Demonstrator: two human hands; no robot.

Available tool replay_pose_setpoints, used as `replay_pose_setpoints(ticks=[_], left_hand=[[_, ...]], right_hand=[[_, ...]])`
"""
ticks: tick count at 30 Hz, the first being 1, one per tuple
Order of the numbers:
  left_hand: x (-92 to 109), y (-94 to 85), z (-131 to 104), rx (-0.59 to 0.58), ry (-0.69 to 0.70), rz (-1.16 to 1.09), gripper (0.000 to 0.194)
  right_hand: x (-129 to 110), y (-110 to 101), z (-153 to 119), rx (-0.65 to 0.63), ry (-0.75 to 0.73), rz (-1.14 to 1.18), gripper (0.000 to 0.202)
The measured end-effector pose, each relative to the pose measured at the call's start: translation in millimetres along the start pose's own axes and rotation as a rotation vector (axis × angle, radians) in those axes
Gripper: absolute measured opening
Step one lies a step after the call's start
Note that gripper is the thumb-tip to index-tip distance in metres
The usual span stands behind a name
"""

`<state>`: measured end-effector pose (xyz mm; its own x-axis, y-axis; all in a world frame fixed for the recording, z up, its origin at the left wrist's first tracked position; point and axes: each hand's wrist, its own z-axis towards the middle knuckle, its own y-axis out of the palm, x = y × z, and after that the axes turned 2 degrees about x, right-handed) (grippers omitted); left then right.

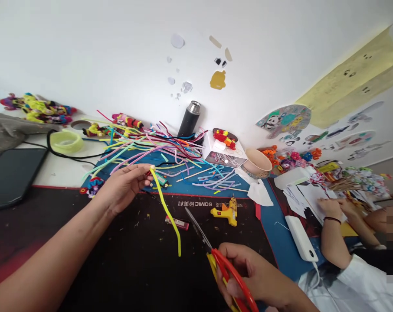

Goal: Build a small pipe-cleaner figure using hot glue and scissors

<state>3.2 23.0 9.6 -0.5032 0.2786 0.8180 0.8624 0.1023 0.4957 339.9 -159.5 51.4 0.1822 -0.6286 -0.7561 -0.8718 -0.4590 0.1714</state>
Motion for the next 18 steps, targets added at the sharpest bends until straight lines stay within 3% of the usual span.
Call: replay_pose_setpoints(ticks=[6, 11, 15, 18], left_hand=[[5.3, -4.0, 0.3, 0.098, 0.156, -0.032, 0.040], [11.8, -4.0, -0.4, 0.190, 0.286, -0.069, 0.040], [12.6, -2.7, 0.1, 0.235, 0.327, -0.134, 0.036], [8.6, -4.0, 3.0, 0.238, 0.344, -0.139, 0.037]], right_hand=[[-21.1, 33.9, 42.4, 0.020, -0.286, -0.092, 0.050], [-34.2, 56.0, 68.9, -0.054, -0.450, 0.113, 0.059], [-31.3, 63.4, 88.7, -0.163, -0.575, 0.311, 0.069], [-25.0, 70.9, 109.1, -0.080, -0.617, 0.441, 0.074]])
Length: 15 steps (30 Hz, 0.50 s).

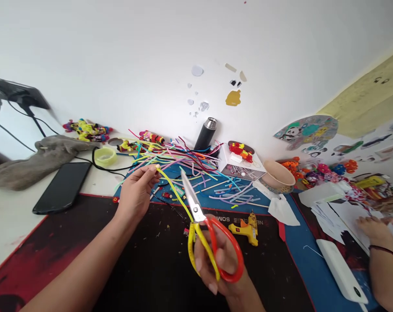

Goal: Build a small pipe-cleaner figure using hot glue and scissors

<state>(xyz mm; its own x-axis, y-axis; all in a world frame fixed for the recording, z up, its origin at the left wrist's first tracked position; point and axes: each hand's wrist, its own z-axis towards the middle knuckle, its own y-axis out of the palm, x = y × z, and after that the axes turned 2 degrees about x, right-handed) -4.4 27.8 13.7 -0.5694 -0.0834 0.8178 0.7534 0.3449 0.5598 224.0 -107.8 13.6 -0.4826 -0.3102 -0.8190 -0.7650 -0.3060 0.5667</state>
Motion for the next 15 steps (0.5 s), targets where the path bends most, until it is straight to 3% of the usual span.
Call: replay_pose_setpoints(ticks=[4, 9, 15], left_hand=[[-6.3, -3.0, 3.0, 0.011, 0.028, -0.005, 0.039], [-8.5, -2.7, 2.3, -0.005, 0.035, 0.001, 0.037], [-12.4, 0.0, -2.2, -0.039, 0.032, 0.028, 0.036]], right_hand=[[13.2, 10.6, 15.4, -0.046, 0.050, 0.029, 0.071], [22.4, 19.1, 22.4, -0.137, 0.044, 0.108, 0.082], [42.7, 18.4, 26.9, -0.078, 0.053, 0.155, 0.057]])
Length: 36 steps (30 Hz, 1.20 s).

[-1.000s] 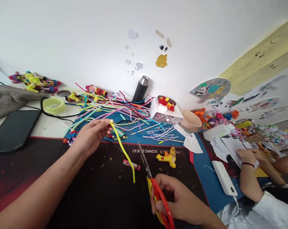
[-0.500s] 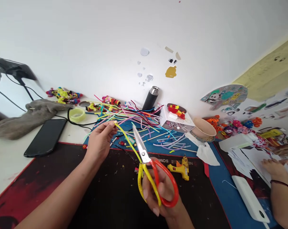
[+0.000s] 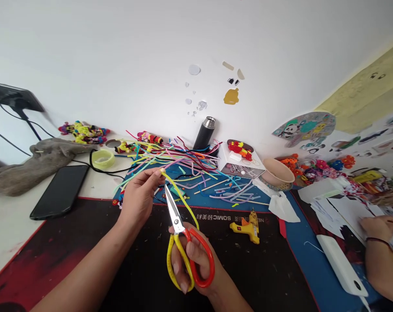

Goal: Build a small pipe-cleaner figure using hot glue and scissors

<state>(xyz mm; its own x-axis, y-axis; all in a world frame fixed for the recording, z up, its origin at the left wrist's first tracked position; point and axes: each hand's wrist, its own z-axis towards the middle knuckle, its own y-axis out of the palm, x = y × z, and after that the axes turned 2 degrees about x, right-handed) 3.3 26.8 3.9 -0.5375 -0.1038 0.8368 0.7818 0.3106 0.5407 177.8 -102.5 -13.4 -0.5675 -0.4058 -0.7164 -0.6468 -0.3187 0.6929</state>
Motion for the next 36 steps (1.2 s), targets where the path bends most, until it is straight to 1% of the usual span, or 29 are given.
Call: replay_pose_setpoints(ticks=[2, 5, 9, 12, 14, 16, 20, 26, 28, 30, 33, 36], left_hand=[[-1.4, -0.8, -1.1, -0.019, 0.010, 0.024, 0.035], [-3.3, -3.1, -3.3, -0.038, 0.055, 0.091, 0.032], [-3.1, -5.5, -8.1, -0.060, 0.158, 0.252, 0.031], [-0.8, -7.1, -10.0, -0.074, 0.245, 0.394, 0.031], [0.5, -9.3, -9.1, -0.096, 0.324, 0.492, 0.028], [1.5, -12.4, -6.9, -0.126, 0.423, 0.599, 0.022], [4.3, -17.4, -3.1, -0.187, 0.612, 0.788, 0.011], [8.7, -15.8, -3.9, -0.321, 0.871, 0.964, 0.007], [8.3, -15.2, -4.1, -0.362, 0.932, 0.998, 0.007], [7.4, -15.6, -3.7, -0.389, 0.969, 1.022, 0.008], [6.5, -17.2, -2.6, -0.409, 1.000, 1.043, 0.010], [5.9, -18.9, -1.5, -0.444, 1.016, 1.043, 0.012]], right_hand=[[2.6, -0.5, 1.9, 0.007, -0.014, 0.023, 0.054], [4.5, -1.8, 5.4, 0.024, -0.024, 0.046, 0.059], [7.5, -4.9, 11.2, 0.031, 0.012, 0.045, 0.074], [9.8, -6.3, 14.3, 0.023, 0.086, 0.073, 0.092], [10.6, -6.4, 15.0, 0.011, 0.143, 0.106, 0.101], [10.9, -6.1, 14.8, -0.014, 0.182, 0.148, 0.102], [8.7, -6.9, 15.1, -0.096, 0.202, 0.195, 0.099], [-0.2, -10.0, 21.4, -0.142, 0.214, 0.166, 0.094], [-2.1, -10.2, 23.6, -0.120, 0.215, 0.177, 0.092], [-3.4, -10.0, 25.5, -0.068, 0.218, 0.174, 0.092], [-4.6, -9.8, 27.9, 0.012, 0.227, 0.148, 0.095], [-5.2, -10.3, 30.5, 0.058, 0.230, 0.137, 0.098]])
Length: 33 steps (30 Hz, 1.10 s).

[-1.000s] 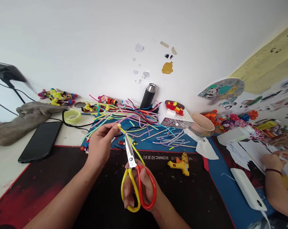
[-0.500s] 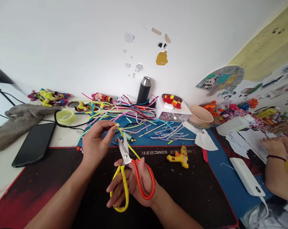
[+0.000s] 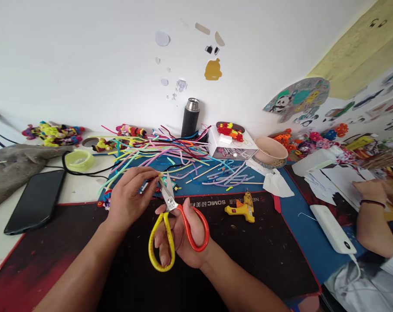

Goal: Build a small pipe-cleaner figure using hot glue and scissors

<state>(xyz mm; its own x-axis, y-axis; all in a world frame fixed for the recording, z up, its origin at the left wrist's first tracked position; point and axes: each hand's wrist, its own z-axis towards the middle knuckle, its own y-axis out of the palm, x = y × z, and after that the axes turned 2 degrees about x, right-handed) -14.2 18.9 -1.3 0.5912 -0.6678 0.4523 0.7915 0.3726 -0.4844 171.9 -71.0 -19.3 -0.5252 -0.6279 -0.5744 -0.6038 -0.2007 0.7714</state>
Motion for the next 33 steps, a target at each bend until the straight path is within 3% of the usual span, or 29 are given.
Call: replay_pose_setpoints(ticks=[6, 14, 21, 33], left_hand=[[-3.7, 1.9, -2.0, -0.070, -0.052, -0.029, 0.011], [2.6, 3.5, -0.1, -0.065, -0.050, -0.048, 0.011], [1.2, 6.9, -2.0, -0.051, 0.004, -0.011, 0.012], [1.0, 8.2, -0.9, -0.089, -0.079, -0.043, 0.012]], right_hand=[[-3.4, 2.0, 5.5, 0.026, 0.003, 0.021, 0.094], [-8.0, 4.4, 9.1, -0.012, -0.043, 0.041, 0.083], [-10.7, 12.9, 10.2, 0.051, -0.072, 0.066, 0.078], [-11.8, 19.9, 9.1, 0.148, -0.018, 0.105, 0.058]])
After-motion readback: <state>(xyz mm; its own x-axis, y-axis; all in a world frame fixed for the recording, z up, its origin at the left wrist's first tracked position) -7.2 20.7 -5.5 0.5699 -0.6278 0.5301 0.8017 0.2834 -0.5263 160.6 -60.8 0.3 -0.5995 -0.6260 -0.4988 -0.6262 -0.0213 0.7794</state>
